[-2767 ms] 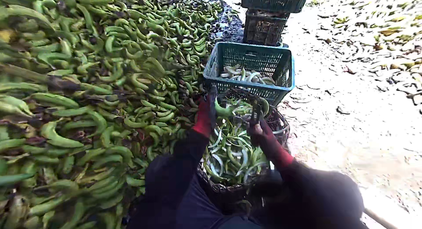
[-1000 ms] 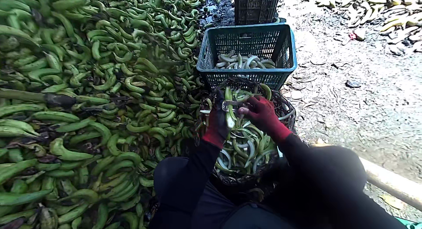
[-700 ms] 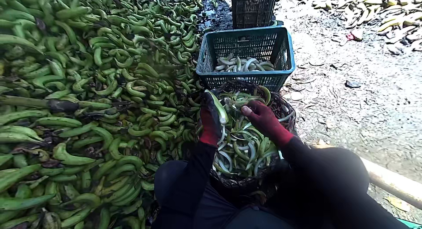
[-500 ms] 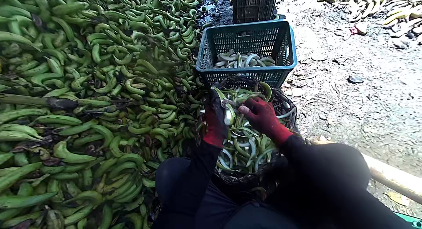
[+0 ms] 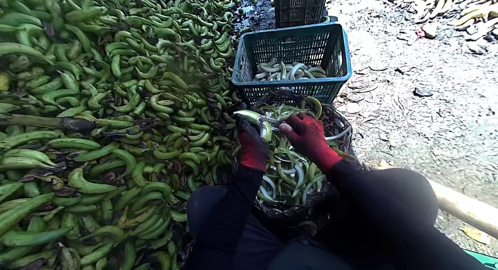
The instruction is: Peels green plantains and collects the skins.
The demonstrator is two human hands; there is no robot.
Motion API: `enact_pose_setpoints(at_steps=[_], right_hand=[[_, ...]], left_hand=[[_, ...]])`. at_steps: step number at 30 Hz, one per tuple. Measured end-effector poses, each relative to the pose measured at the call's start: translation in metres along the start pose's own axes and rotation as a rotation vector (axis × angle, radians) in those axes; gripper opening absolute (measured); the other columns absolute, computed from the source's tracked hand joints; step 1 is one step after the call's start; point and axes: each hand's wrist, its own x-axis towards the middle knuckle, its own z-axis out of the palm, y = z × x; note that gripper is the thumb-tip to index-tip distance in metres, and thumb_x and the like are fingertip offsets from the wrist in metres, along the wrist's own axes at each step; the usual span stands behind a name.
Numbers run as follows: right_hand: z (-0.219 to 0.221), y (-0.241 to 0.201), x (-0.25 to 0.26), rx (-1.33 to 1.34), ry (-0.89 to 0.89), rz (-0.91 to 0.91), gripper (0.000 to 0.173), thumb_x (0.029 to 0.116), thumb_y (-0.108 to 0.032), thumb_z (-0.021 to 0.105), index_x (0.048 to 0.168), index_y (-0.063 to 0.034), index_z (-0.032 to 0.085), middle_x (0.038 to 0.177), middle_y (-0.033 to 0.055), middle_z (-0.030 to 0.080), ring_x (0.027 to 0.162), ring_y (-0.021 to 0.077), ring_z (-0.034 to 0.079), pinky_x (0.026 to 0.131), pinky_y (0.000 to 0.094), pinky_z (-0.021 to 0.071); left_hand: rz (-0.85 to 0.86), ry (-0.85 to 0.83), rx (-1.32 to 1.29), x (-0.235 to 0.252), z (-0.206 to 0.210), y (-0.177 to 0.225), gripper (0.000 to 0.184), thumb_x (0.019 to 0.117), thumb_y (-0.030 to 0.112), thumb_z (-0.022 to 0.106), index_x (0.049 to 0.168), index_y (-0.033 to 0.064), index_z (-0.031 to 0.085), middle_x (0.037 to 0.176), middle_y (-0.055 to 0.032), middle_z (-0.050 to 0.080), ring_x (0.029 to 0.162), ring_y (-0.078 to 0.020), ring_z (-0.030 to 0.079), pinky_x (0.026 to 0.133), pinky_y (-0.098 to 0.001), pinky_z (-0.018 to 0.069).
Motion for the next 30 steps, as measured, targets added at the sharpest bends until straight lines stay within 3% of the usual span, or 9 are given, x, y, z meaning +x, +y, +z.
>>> enact_pose_setpoints(at_steps=[4, 11, 14, 16, 18, 20, 23, 26, 30], right_hand=[[-0.016, 0.011, 0.009, 0.019, 0.04, -0.023, 0.055, 0.1037, -0.06, 0.039, 0.115, -0.017, 0.071, 0.104, 0.0154, 0.064, 0.095, 0.0372, 0.063, 0.077, 0.062, 0.0476], [-0.013, 0.011, 0.001, -0.113, 0.085, -0.094, 0.054, 0.1016, -0.062, 0.044, 0.117, -0.0187, 0.072, 0.105, 0.0146, 0.064, 0.098, 0.0361, 0.062, 0.084, 0.0606, 0.0463], [-0.025, 0.02, 0.01, 0.091, 0.013, 0.068, 0.053, 0.1045, -0.061, 0.04, 0.115, -0.0185, 0.071, 0.104, 0.013, 0.065, 0.089, 0.0338, 0.064, 0.072, 0.0609, 0.0486], [-0.029, 0.019, 0.011, 0.159, 0.033, 0.138, 0.05, 0.105, -0.058, 0.043, 0.115, -0.018, 0.07, 0.101, 0.0134, 0.064, 0.084, 0.0342, 0.064, 0.069, 0.0614, 0.0478], [-0.022, 0.009, 0.003, 0.09, 0.071, 0.075, 0.051, 0.1029, -0.059, 0.046, 0.123, -0.0175, 0.067, 0.108, 0.0127, 0.065, 0.092, 0.0326, 0.064, 0.077, 0.0601, 0.0501], [-0.008, -0.003, -0.005, -0.043, 0.142, -0.098, 0.053, 0.0974, -0.059, 0.055, 0.122, -0.0137, 0.069, 0.109, 0.0142, 0.068, 0.102, 0.0345, 0.065, 0.09, 0.0601, 0.0481], [0.005, -0.012, -0.011, -0.147, 0.237, -0.228, 0.052, 0.0965, -0.061, 0.055, 0.114, -0.0149, 0.073, 0.102, 0.0151, 0.068, 0.098, 0.037, 0.065, 0.087, 0.0599, 0.0482], [0.001, -0.012, -0.003, -0.139, 0.185, -0.15, 0.055, 0.0996, -0.062, 0.047, 0.115, -0.0153, 0.072, 0.102, 0.0159, 0.068, 0.097, 0.0378, 0.065, 0.083, 0.0603, 0.0481], [-0.005, 0.0, 0.006, -0.017, 0.053, -0.072, 0.055, 0.102, -0.063, 0.042, 0.12, -0.0184, 0.07, 0.102, 0.0122, 0.065, 0.093, 0.0334, 0.064, 0.078, 0.0598, 0.0485]], left_hand=[[-0.172, -0.376, -0.321, 0.005, -0.012, 0.003, 0.05, 0.1072, 0.056, 0.034, 0.142, 0.0275, 0.055, 0.124, 0.0007, 0.066, 0.104, -0.0119, 0.065, 0.083, -0.036, 0.0579], [-0.032, -0.462, 0.072, 0.019, -0.033, -0.002, 0.037, 0.1098, 0.031, 0.043, 0.139, 0.0145, 0.057, 0.127, -0.0076, 0.065, 0.108, -0.0161, 0.065, 0.092, -0.0409, 0.0564], [-0.171, -0.675, -0.013, 0.006, -0.036, 0.001, 0.034, 0.1083, 0.035, 0.045, 0.133, 0.0184, 0.062, 0.113, -0.0052, 0.068, 0.093, -0.0131, 0.066, 0.078, -0.0342, 0.0576], [-0.196, -0.638, 0.015, 0.001, -0.027, 0.004, 0.04, 0.1089, 0.041, 0.042, 0.136, 0.0186, 0.06, 0.118, -0.0056, 0.067, 0.099, -0.0142, 0.065, 0.083, -0.0364, 0.0566], [-0.262, -0.382, -0.068, 0.0, -0.016, 0.003, 0.054, 0.1042, 0.062, 0.037, 0.136, 0.0255, 0.06, 0.117, -0.0033, 0.068, 0.097, -0.0158, 0.065, 0.077, -0.0394, 0.0562], [-0.261, -0.239, -0.239, 0.005, -0.014, 0.004, 0.052, 0.1052, 0.057, 0.04, 0.15, 0.0301, 0.046, 0.138, -0.0015, 0.058, 0.118, -0.0185, 0.058, 0.091, -0.0465, 0.0532], [-0.333, -0.154, -0.595, 0.008, -0.01, 0.008, 0.059, 0.1016, 0.068, 0.036, 0.146, 0.0301, 0.046, 0.138, 0.0012, 0.057, 0.122, -0.0153, 0.056, 0.096, -0.0436, 0.053], [-0.367, -0.158, -0.7, 0.007, -0.003, 0.006, 0.056, 0.1017, 0.066, 0.038, 0.141, 0.0281, 0.05, 0.131, 0.001, 0.061, 0.116, -0.0145, 0.059, 0.093, -0.0415, 0.054], [-0.241, -0.275, -0.375, -0.003, -0.004, 0.006, 0.053, 0.1041, 0.064, 0.033, 0.135, 0.0286, 0.057, 0.114, 0.0024, 0.066, 0.093, -0.0102, 0.064, 0.074, -0.0339, 0.0569]])
